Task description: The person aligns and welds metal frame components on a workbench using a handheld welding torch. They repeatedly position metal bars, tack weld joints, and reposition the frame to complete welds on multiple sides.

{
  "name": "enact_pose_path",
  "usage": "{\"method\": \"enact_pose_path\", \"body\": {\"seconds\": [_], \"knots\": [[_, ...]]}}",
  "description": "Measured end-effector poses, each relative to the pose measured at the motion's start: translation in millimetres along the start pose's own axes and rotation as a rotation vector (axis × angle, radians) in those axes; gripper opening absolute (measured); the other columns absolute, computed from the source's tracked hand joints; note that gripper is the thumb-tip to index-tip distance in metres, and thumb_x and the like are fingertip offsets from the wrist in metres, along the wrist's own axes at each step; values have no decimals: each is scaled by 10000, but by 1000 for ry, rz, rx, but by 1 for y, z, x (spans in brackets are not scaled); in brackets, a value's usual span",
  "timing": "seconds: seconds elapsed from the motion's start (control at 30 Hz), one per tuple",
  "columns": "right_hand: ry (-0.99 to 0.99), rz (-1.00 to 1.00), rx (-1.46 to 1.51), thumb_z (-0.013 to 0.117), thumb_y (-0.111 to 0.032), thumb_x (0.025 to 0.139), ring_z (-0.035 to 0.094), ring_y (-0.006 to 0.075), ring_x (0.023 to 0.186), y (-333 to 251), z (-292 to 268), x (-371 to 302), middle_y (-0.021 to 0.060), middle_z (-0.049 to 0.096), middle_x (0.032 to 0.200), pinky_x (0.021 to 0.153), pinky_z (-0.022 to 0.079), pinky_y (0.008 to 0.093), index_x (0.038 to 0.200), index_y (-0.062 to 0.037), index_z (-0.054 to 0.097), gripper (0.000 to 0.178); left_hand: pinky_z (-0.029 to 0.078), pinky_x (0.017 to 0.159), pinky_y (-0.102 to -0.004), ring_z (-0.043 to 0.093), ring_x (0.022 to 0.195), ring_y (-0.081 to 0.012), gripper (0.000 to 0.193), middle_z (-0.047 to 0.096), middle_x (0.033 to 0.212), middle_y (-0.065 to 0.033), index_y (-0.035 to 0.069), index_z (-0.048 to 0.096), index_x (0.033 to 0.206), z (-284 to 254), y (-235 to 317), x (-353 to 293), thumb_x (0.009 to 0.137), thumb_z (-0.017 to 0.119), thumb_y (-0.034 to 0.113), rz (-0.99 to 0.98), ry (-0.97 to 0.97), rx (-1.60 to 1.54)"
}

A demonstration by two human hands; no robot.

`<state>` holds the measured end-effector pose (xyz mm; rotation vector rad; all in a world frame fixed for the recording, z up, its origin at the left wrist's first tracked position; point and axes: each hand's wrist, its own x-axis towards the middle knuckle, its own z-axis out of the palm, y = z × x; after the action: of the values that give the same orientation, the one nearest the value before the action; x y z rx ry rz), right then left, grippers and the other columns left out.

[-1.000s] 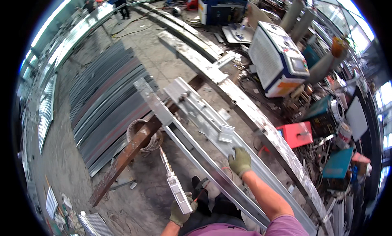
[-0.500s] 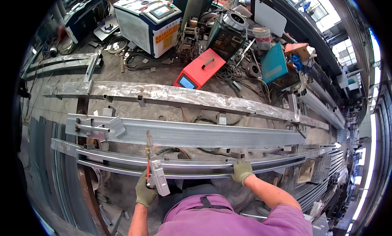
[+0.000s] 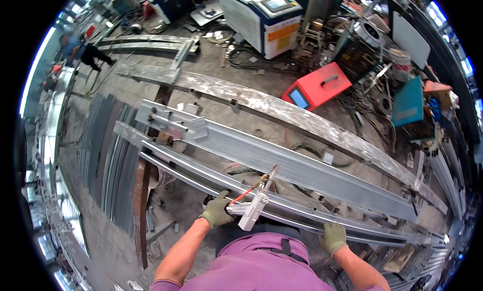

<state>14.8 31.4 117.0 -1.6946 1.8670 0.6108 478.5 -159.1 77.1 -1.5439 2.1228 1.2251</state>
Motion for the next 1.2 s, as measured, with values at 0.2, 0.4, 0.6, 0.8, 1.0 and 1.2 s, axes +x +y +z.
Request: {"method": "enact_pose_path", "body": {"seconds": [0.2,0.4,0.6,0.8,1.0,1.2], "knots": [[-197,99,-72,748,-344,859,749,389,1089,30,62,18,188,792,1122,952,573,515,1102,-95,805,352,516,1146,-474,630,1350,-401,576,535,1584,-194,112,747,1285,8,3,3,774,829,364,42,16,-17],[-188,113,-15,692,-268,871,773,404,1053,46,70,33,183,811,1085,949,602,514,1013,-134,849,251,545,1081,-488,681,1234,-411,464,620,1417,-205,62,749,1172,-16,30,3,787,798,316,35,54,-3],[127,-108,187,729,-285,876,709,424,1220,91,102,26,241,755,1270,1028,573,507,1229,-103,791,402,593,918,-532,731,1059,-451,377,668,1264,-224,48,697,1141,-28,36,-28,839,728,271,44,114,-95],[-147,1,48,719,-301,878,726,412,1199,9,-31,28,230,763,1263,1011,585,504,1238,-106,789,416,569,970,-538,724,1121,-414,459,626,1364,-144,65,700,1252,-59,59,-66,861,724,303,74,-35,-32],[-293,-23,-37,709,-318,880,742,401,1177,-17,-85,23,219,771,1257,995,597,501,1248,-109,788,431,564,979,-509,725,1113,-427,463,703,1226,-186,63,698,1181,-72,41,-67,888,718,420,-50,64,-26],[-482,-123,-114,685,-357,880,776,386,1100,-10,-114,16,209,791,1204,940,619,503,1203,-116,813,423,595,949,-479,753,1097,-405,701,778,1131,-194,99,687,1213,-40,-1,-106,719,901,547,-255,224,-399]]}}
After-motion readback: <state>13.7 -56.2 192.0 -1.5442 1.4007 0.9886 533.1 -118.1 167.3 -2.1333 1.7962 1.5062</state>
